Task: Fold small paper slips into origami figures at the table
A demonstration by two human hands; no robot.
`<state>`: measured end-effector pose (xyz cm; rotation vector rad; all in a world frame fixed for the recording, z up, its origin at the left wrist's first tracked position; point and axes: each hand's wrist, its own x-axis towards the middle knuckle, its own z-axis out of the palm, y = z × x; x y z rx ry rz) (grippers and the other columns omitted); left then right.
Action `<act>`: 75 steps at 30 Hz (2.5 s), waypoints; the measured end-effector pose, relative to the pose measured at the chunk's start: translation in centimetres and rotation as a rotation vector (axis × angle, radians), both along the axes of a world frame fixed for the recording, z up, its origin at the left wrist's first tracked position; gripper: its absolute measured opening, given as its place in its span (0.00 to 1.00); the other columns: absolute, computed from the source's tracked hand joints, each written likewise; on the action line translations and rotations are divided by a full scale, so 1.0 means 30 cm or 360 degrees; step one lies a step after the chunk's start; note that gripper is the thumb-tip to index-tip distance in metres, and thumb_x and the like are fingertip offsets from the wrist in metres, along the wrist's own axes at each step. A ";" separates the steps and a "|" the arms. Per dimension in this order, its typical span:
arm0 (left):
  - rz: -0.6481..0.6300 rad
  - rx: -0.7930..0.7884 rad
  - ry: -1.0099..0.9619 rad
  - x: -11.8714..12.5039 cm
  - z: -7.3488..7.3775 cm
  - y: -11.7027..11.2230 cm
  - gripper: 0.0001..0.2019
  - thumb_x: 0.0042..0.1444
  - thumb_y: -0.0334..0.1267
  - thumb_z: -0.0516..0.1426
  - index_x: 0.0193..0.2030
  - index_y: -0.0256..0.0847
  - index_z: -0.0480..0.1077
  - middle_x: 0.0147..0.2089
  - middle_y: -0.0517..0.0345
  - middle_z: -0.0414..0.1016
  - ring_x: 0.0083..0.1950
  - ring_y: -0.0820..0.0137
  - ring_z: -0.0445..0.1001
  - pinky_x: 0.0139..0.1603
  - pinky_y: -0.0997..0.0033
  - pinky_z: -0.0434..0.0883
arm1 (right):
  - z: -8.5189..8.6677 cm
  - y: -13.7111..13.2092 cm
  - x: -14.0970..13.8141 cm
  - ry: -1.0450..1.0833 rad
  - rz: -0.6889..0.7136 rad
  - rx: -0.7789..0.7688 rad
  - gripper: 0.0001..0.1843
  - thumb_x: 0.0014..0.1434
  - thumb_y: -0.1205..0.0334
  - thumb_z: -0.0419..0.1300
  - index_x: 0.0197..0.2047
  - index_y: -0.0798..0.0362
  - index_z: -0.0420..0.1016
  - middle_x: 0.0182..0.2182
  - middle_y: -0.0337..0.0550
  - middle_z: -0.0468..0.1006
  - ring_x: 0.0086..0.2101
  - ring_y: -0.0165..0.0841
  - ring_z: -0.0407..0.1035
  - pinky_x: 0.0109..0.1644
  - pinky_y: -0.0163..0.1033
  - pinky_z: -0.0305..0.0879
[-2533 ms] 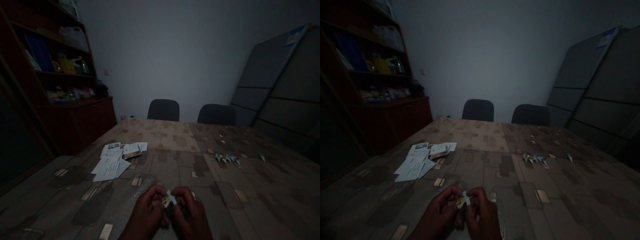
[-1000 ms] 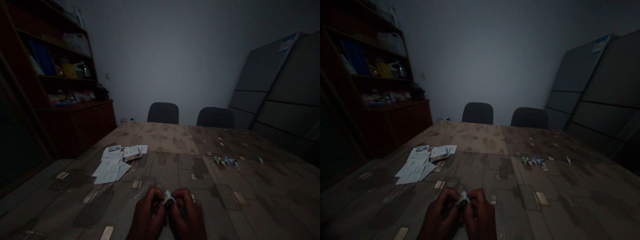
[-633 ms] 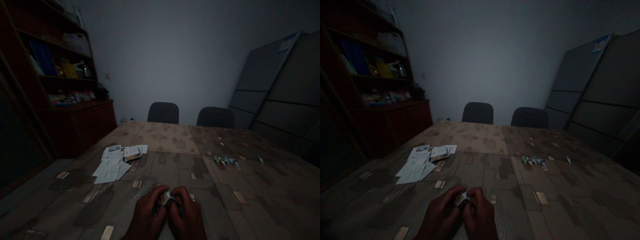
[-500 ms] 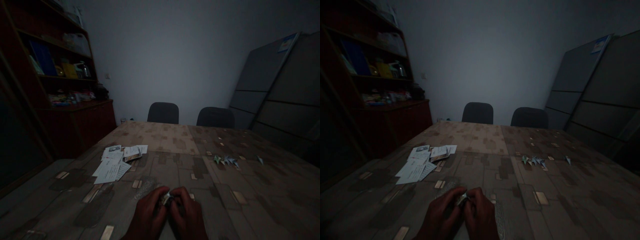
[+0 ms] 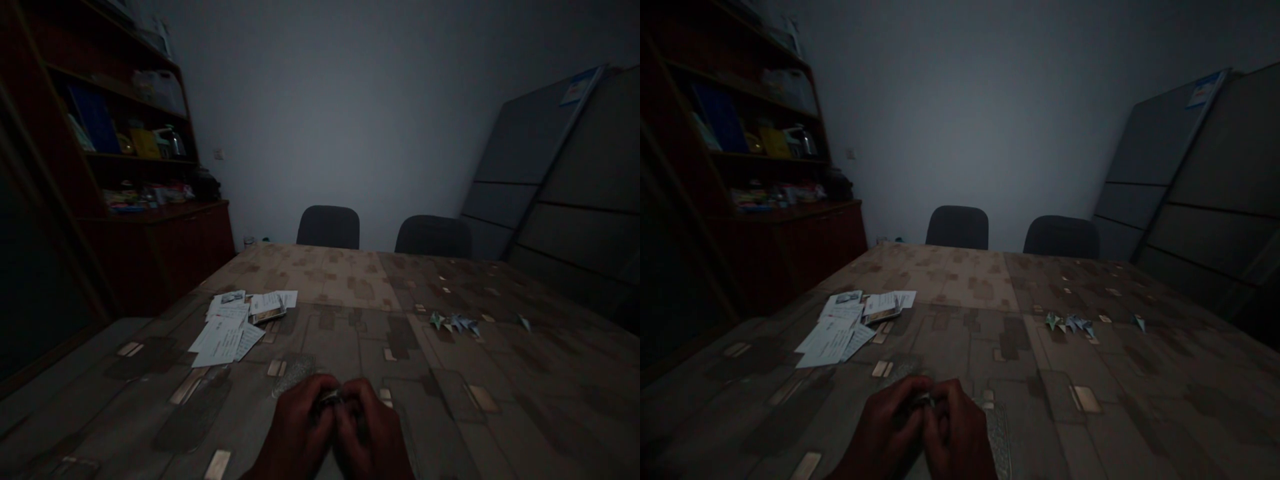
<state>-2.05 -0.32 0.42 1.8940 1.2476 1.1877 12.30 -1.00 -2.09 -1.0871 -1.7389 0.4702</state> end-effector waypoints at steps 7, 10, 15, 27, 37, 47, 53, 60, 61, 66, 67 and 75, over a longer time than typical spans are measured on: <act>0.0004 -0.0137 -0.0093 0.010 0.016 0.005 0.12 0.49 0.30 0.51 0.35 0.36 0.75 0.30 0.53 0.80 0.32 0.63 0.79 0.34 0.70 0.72 | 0.016 -0.005 -0.001 0.0036 0.0065 -0.0125 0.10 0.63 0.58 0.52 0.41 0.52 0.72 0.23 0.37 0.77 0.24 0.32 0.73 0.29 0.33 0.63; 0.0038 -0.0226 -0.0121 0.009 0.012 0.005 0.12 0.48 0.29 0.52 0.35 0.37 0.76 0.29 0.54 0.80 0.31 0.63 0.78 0.32 0.71 0.70 | 0.024 -0.007 0.006 0.0087 0.0068 -0.0174 0.12 0.65 0.56 0.51 0.40 0.52 0.71 0.21 0.35 0.75 0.22 0.31 0.72 0.27 0.32 0.62; 0.0024 -0.0291 -0.0199 0.001 0.001 0.000 0.15 0.46 0.28 0.52 0.38 0.37 0.76 0.33 0.54 0.80 0.34 0.63 0.78 0.35 0.71 0.71 | 0.037 -0.012 0.017 0.0121 0.0086 -0.0216 0.15 0.68 0.54 0.48 0.39 0.52 0.71 0.20 0.35 0.74 0.21 0.30 0.70 0.26 0.31 0.61; 0.0033 -0.0296 -0.0230 0.000 0.029 0.000 0.13 0.47 0.27 0.52 0.33 0.36 0.78 0.29 0.54 0.81 0.32 0.63 0.79 0.33 0.71 0.72 | 0.036 -0.009 0.012 0.0135 0.0206 -0.0258 0.09 0.64 0.57 0.53 0.39 0.53 0.71 0.22 0.37 0.79 0.22 0.31 0.73 0.26 0.30 0.63; -0.0103 -0.0453 -0.0465 -0.007 0.030 0.000 0.14 0.47 0.27 0.53 0.34 0.36 0.80 0.26 0.57 0.78 0.23 0.70 0.74 0.25 0.74 0.71 | 0.040 -0.007 0.015 0.0223 0.0288 -0.0376 0.19 0.68 0.47 0.49 0.39 0.53 0.71 0.21 0.38 0.79 0.23 0.32 0.75 0.27 0.31 0.65; -0.0125 -0.0438 -0.0441 -0.019 0.051 -0.008 0.15 0.49 0.29 0.55 0.38 0.40 0.82 0.36 0.53 0.83 0.36 0.64 0.80 0.37 0.70 0.74 | 0.043 -0.009 0.025 0.0199 0.0180 -0.0338 0.17 0.67 0.49 0.50 0.38 0.53 0.72 0.20 0.37 0.76 0.21 0.31 0.72 0.26 0.31 0.62; -0.0194 -0.0622 -0.0635 -0.027 0.058 -0.011 0.15 0.48 0.29 0.54 0.37 0.39 0.82 0.30 0.56 0.82 0.31 0.66 0.78 0.31 0.73 0.72 | 0.043 -0.007 0.030 0.0243 0.0216 -0.0329 0.15 0.67 0.50 0.51 0.38 0.52 0.71 0.20 0.37 0.77 0.22 0.32 0.73 0.27 0.32 0.63; 0.0063 -0.0448 -0.0432 -0.017 0.042 -0.008 0.16 0.41 0.29 0.53 0.34 0.37 0.80 0.29 0.55 0.81 0.30 0.64 0.78 0.30 0.71 0.72 | 0.020 -0.015 0.016 0.0251 0.0302 -0.0355 0.10 0.64 0.54 0.53 0.42 0.51 0.68 0.22 0.38 0.79 0.24 0.33 0.74 0.28 0.32 0.63; 0.0094 -0.0443 -0.0436 -0.016 0.040 -0.010 0.17 0.41 0.29 0.54 0.36 0.38 0.80 0.29 0.55 0.81 0.30 0.65 0.78 0.29 0.71 0.72 | 0.017 -0.015 0.016 0.0243 0.0286 -0.0351 0.10 0.64 0.55 0.53 0.42 0.51 0.68 0.22 0.37 0.79 0.23 0.32 0.74 0.27 0.32 0.62; 0.0104 -0.0474 -0.0459 -0.016 0.049 -0.023 0.15 0.43 0.30 0.55 0.38 0.39 0.78 0.30 0.56 0.81 0.30 0.66 0.79 0.31 0.71 0.73 | 0.017 -0.008 0.028 0.0225 0.0251 -0.0282 0.09 0.64 0.57 0.54 0.44 0.52 0.68 0.21 0.36 0.77 0.23 0.32 0.73 0.28 0.32 0.64; 0.0113 -0.0468 -0.0439 -0.016 0.054 -0.025 0.15 0.43 0.31 0.56 0.38 0.39 0.79 0.30 0.56 0.81 0.31 0.65 0.79 0.32 0.70 0.73 | 0.021 -0.007 0.032 0.0208 0.0267 -0.0268 0.09 0.64 0.57 0.54 0.44 0.52 0.68 0.21 0.36 0.76 0.23 0.32 0.73 0.28 0.31 0.64; 0.0132 -0.0332 -0.0302 -0.023 0.037 -0.016 0.14 0.41 0.29 0.54 0.35 0.40 0.78 0.27 0.57 0.80 0.29 0.65 0.77 0.31 0.71 0.71 | 0.024 -0.014 0.018 0.0244 0.0258 -0.0365 0.08 0.61 0.59 0.54 0.42 0.52 0.67 0.20 0.32 0.71 0.22 0.30 0.69 0.28 0.32 0.62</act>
